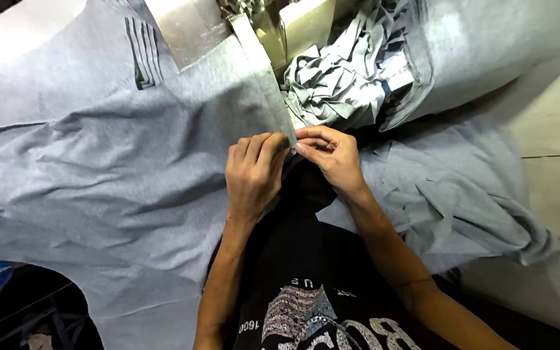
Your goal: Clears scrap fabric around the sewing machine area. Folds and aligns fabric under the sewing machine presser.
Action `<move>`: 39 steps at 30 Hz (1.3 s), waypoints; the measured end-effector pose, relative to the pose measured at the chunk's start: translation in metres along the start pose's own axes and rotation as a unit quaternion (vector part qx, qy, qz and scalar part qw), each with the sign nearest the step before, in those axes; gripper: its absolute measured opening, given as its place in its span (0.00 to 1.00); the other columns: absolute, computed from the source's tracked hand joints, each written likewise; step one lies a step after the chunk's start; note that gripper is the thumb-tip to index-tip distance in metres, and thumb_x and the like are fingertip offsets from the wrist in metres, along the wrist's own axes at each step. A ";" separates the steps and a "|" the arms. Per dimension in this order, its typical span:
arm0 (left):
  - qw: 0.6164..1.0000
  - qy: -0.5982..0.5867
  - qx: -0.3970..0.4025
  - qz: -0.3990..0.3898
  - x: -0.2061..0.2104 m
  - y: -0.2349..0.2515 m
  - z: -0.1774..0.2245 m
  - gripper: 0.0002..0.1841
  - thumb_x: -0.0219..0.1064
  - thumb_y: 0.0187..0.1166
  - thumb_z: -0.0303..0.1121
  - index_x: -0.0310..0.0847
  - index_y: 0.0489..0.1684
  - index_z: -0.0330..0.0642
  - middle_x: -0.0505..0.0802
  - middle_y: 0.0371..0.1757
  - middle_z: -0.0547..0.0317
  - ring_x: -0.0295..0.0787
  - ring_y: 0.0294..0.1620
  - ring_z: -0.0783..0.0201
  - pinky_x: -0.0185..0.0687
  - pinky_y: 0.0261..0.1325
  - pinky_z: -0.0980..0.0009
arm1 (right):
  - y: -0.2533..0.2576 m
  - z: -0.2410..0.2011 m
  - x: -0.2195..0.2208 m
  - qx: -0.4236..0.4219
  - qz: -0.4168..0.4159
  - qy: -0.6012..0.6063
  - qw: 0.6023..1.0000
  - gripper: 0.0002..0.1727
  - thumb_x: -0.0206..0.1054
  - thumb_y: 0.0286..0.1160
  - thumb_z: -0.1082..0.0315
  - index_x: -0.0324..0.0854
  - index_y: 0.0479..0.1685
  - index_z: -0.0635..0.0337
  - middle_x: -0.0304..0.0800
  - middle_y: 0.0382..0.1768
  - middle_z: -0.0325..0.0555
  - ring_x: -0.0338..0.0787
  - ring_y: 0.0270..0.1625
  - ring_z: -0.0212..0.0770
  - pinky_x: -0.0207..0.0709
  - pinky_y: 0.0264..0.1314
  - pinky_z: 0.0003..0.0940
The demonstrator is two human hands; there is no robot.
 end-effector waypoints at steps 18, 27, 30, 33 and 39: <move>0.918 -0.289 -0.264 -0.071 0.007 0.000 0.005 0.06 0.72 0.81 0.38 0.82 0.48 0.51 0.84 0.22 0.66 0.74 0.14 0.70 0.67 0.14 0.76 | -0.006 -0.006 -0.004 -0.014 -0.016 0.021 1.000 0.14 0.72 0.76 0.76 0.86 0.59 0.60 0.94 0.42 0.44 0.92 0.36 0.34 0.87 0.35 0.24; 0.929 -0.286 -0.229 -0.044 0.002 0.004 0.004 0.13 0.75 0.77 0.31 0.80 0.54 0.48 0.90 0.37 0.63 0.83 0.27 0.70 0.77 0.24 0.77 | -0.005 -0.002 -0.002 -0.020 -0.011 0.028 0.999 0.14 0.71 0.75 0.78 0.86 0.58 0.60 0.93 0.42 0.45 0.91 0.36 0.34 0.87 0.35 0.24; 0.921 -0.307 -0.232 -0.056 0.001 0.002 0.003 0.13 0.75 0.77 0.30 0.84 0.56 0.46 0.92 0.38 0.63 0.87 0.30 0.71 0.82 0.29 0.76 | -0.004 -0.002 -0.002 -0.017 -0.014 0.032 0.999 0.14 0.71 0.76 0.77 0.85 0.59 0.60 0.93 0.43 0.45 0.91 0.36 0.34 0.86 0.35 0.24; 0.917 -0.321 -0.229 -0.061 0.003 0.001 0.003 0.07 0.75 0.78 0.31 0.87 0.49 0.44 0.92 0.36 0.62 0.87 0.30 0.71 0.84 0.31 0.76 | -0.004 0.000 -0.002 -0.016 -0.016 0.038 0.999 0.14 0.70 0.76 0.78 0.85 0.59 0.61 0.93 0.43 0.45 0.90 0.35 0.33 0.86 0.36 0.23; 0.932 -0.299 -0.202 -0.039 0.009 0.002 0.002 0.08 0.76 0.75 0.28 0.87 0.47 0.43 0.85 0.44 0.61 0.80 0.31 0.72 0.78 0.28 0.80 | -0.005 -0.001 -0.003 -0.014 -0.021 0.051 0.998 0.13 0.67 0.78 0.76 0.86 0.59 0.62 0.91 0.42 0.44 0.88 0.33 0.31 0.84 0.34 0.21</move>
Point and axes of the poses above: each hand's wrist, its own y-axis towards the middle knuckle, its own x-axis out of the palm, z = x × y, the point moved 3 cm from there along y, towards the middle knuckle
